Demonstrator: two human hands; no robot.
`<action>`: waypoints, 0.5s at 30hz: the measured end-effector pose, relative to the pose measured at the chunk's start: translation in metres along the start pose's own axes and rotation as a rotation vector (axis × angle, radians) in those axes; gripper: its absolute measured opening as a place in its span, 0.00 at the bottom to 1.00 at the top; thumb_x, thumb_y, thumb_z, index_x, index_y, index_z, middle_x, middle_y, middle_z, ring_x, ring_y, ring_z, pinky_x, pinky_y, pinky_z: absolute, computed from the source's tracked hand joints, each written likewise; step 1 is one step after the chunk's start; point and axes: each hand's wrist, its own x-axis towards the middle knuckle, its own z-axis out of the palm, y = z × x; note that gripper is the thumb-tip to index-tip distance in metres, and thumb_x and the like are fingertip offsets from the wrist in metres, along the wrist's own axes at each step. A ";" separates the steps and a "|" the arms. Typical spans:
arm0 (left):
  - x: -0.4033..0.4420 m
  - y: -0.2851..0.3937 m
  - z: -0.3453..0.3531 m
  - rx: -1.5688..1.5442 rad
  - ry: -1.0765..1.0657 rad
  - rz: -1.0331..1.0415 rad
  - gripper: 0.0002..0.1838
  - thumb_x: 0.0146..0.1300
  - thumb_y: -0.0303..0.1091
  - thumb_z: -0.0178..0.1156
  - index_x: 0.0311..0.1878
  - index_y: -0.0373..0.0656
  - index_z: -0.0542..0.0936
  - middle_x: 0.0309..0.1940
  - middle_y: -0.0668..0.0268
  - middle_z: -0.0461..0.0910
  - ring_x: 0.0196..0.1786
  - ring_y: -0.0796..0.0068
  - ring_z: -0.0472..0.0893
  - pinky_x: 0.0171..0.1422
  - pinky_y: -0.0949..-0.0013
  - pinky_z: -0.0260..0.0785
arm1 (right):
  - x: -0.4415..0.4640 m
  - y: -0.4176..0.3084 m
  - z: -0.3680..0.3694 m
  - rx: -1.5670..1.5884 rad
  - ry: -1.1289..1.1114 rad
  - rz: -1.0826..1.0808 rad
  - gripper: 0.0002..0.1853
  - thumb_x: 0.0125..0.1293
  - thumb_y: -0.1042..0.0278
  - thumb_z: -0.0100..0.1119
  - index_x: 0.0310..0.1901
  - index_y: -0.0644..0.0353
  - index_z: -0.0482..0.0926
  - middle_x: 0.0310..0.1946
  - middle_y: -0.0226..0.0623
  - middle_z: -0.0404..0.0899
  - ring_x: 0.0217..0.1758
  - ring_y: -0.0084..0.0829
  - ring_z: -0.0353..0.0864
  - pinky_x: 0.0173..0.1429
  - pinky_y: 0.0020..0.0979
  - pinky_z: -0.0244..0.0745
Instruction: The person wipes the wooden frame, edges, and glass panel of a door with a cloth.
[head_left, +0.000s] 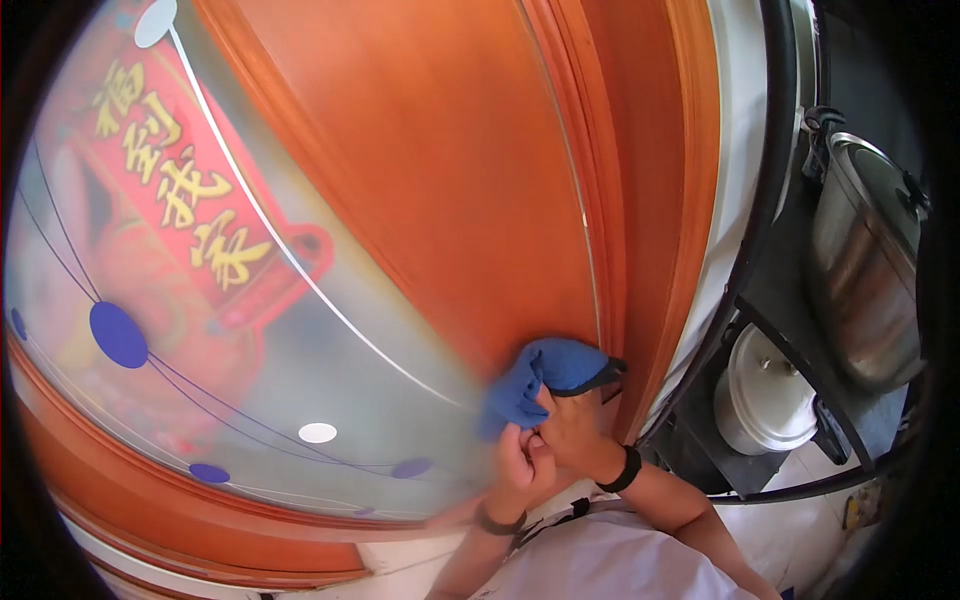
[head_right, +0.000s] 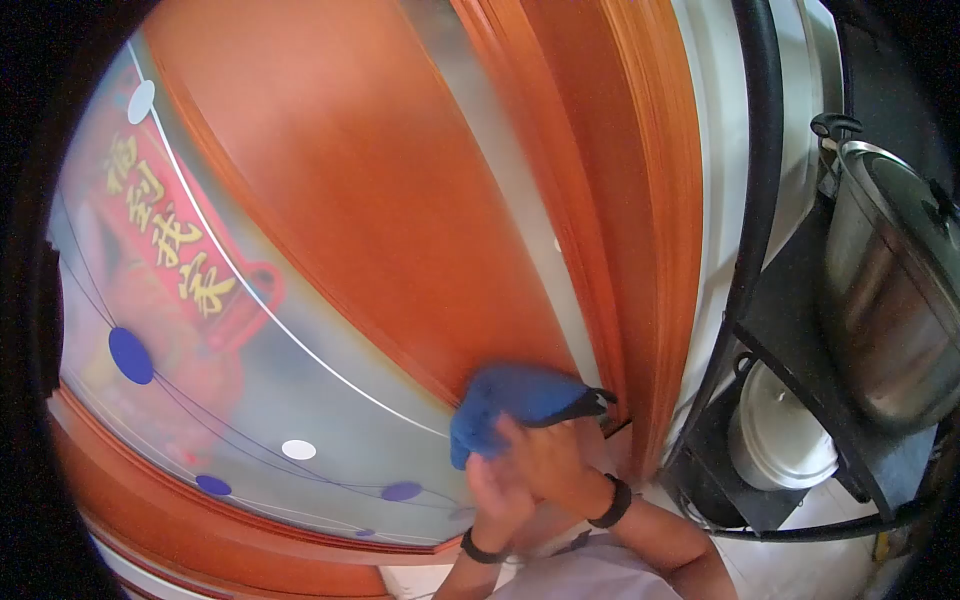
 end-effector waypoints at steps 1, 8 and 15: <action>-0.004 -0.012 -0.004 0.139 -0.031 0.071 0.27 0.59 0.21 0.48 0.62 0.27 0.57 0.50 0.53 0.70 0.47 0.68 0.73 0.50 0.68 0.66 | -0.007 0.002 0.005 -0.019 -0.016 0.013 0.28 0.53 0.63 0.55 0.57 0.62 0.70 0.32 0.40 0.74 0.40 0.41 0.74 0.45 0.43 0.63; 0.005 0.011 -0.001 0.227 0.102 0.185 0.24 0.59 0.21 0.49 0.59 0.26 0.59 0.35 0.62 0.70 0.33 0.76 0.70 0.39 0.73 0.65 | -0.021 -0.004 0.000 0.091 -0.031 0.077 0.27 0.54 0.64 0.53 0.58 0.61 0.70 0.32 0.37 0.75 0.39 0.41 0.74 0.45 0.41 0.63; -0.009 -0.010 -0.005 0.228 -0.044 0.091 0.28 0.61 0.25 0.50 0.63 0.29 0.55 0.46 0.58 0.69 0.41 0.69 0.73 0.47 0.68 0.68 | -0.010 0.011 0.007 0.102 0.081 -0.031 0.26 0.57 0.63 0.53 0.58 0.63 0.69 0.41 0.46 0.75 0.45 0.46 0.72 0.51 0.47 0.61</action>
